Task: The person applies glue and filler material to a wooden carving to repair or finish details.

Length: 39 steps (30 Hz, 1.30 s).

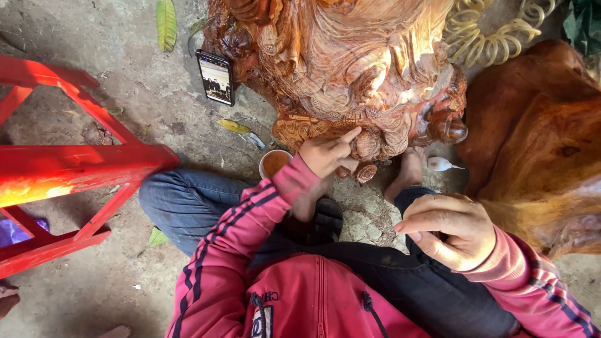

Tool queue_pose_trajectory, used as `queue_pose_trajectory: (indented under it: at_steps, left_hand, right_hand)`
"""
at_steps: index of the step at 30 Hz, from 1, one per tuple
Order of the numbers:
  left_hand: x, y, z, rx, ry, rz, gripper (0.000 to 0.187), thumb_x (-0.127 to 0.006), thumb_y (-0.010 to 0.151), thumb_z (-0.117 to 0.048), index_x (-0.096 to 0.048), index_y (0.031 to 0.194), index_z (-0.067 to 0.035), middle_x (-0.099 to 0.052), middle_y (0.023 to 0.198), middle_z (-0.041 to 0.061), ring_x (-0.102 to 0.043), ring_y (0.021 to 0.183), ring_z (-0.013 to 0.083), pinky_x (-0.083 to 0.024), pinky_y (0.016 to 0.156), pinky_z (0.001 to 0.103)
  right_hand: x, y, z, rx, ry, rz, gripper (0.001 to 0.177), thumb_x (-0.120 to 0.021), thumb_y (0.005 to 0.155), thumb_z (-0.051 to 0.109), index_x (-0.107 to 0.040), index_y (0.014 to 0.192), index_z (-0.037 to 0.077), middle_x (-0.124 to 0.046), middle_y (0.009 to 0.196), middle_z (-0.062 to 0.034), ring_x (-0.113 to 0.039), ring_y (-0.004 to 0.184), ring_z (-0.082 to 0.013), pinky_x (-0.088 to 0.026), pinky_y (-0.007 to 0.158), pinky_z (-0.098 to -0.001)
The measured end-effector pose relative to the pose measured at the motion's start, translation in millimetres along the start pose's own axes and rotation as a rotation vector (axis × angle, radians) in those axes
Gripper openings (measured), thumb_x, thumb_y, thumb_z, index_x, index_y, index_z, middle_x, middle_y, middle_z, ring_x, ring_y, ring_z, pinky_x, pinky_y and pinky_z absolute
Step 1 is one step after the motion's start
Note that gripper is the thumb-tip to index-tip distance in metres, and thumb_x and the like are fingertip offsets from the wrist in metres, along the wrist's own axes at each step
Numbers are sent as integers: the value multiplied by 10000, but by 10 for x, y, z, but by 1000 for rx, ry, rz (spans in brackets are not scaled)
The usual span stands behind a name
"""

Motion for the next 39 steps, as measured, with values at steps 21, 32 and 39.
queue_pose_trajectory:
  at_steps: [21,32,39]
  left_hand:
    - [20,56,-21,281,-93,63,401,-834,776,-152,-498,996,-154,-536,1486,-142,-690,986,177,-548,848,284]
    - [-139,65,16,268,-215,112,384,-815,859,-264,-459,905,-128,-508,1539,17,-626,665,105,-508,580,237]
    - [-17,188,85,326,-375,204,422,-820,819,-233,-425,768,-94,-537,1512,100,-581,606,91,-518,588,246]
  right_hand:
    - [-196,255,-166,-90,7,64,135,-668,810,9,-743,906,69,-747,891,-41,-624,609,-111,-512,576,-195]
    - [31,-28,-338,-166,2,-56,152,-688,813,-7,-748,934,64,-744,914,-56,-612,605,-82,-502,574,-171]
    - [114,-128,-294,-150,21,-91,151,-691,812,5,-747,936,71,-742,912,-54,-614,607,-80,-498,566,-168]
Point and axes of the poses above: each hand's wrist, its own y-axis towards the middle knuckle, its own x-axis out of the back of the hand, z = x × y, the point moved 9 cm from there along y, towards the middle knuckle
